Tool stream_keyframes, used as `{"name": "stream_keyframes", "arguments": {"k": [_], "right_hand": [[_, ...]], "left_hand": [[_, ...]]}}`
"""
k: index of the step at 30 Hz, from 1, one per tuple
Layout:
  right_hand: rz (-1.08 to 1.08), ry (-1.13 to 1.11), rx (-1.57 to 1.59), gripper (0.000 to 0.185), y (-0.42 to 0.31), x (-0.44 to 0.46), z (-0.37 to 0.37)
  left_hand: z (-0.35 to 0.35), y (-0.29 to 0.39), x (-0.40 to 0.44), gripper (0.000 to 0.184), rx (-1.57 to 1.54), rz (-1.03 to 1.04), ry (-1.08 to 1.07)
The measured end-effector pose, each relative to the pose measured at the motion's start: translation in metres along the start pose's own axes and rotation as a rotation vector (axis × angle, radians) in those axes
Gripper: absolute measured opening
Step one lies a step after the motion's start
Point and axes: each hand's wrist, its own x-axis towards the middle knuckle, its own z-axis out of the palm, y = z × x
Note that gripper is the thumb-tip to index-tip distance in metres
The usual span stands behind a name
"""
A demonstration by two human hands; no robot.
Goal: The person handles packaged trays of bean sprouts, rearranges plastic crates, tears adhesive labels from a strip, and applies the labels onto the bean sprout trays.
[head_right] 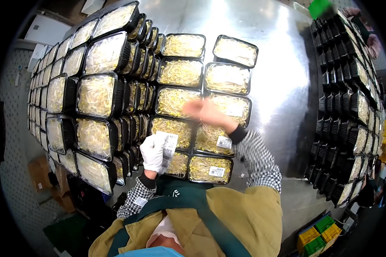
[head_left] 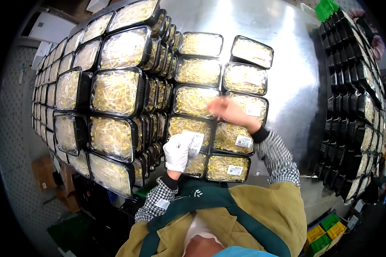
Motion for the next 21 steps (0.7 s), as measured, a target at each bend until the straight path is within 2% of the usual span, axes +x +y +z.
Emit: {"name": "stream_keyframes", "arguments": {"k": [1,2,4,6,7,8,9,10,14,15,16,19,21], "right_hand": [[-0.114,-0.114,0.019,0.028,-0.021,-0.017,0.033],[0.021,-0.178,0.381,0.024,-0.025,-0.033,0.061],[0.071,0.021,0.345,0.020,-0.022,-0.031,0.071],[0.063,0.274,0.305,0.018,-0.024,-0.007,0.043],[-0.096,0.477,0.212,0.023,-0.007,0.026,0.019],[-0.070,0.589,0.054,0.028,-0.015,0.053,-0.012],[-0.369,0.873,-0.349,0.030,0.013,0.099,-0.042],[-0.244,0.953,-0.502,0.034,0.017,0.133,-0.065],[-0.161,1.056,-0.774,0.033,0.018,0.218,-0.081],[-0.068,1.037,-0.901,0.037,0.019,0.226,-0.074],[-0.003,1.003,-1.008,0.042,0.022,0.228,-0.069],[-0.111,1.099,-1.022,0.050,0.027,0.228,-0.061],[-0.155,1.111,-1.030,0.042,0.034,0.231,-0.067]], "left_hand": [[0.003,0.002,0.002,0.016,-0.046,0.036,0.053],[0.006,0.005,0.006,0.017,-0.093,0.074,0.111],[0.001,0.027,0.008,0.014,-0.032,0.033,0.005],[-0.002,0.023,0.010,0.013,0.044,0.172,-0.075],[-0.004,0.015,0.007,0.011,-0.140,-0.043,-0.198],[-0.005,0.026,0.004,0.010,-0.169,-0.169,-0.279],[-0.005,0.027,0.001,0.011,-0.126,-0.074,-0.313],[-0.006,0.027,-0.001,0.012,-0.078,0.020,-0.344],[-0.016,0.029,-0.012,0.016,-0.114,-0.013,-0.341],[-0.021,0.031,-0.011,0.019,-0.096,0.006,-0.355],[-0.024,0.035,-0.013,0.025,-0.180,-0.091,-0.356],[-0.029,0.036,-0.015,0.033,-0.381,-0.160,-0.298],[-0.028,0.041,-0.012,0.034,-0.411,-0.156,-0.279]]}}
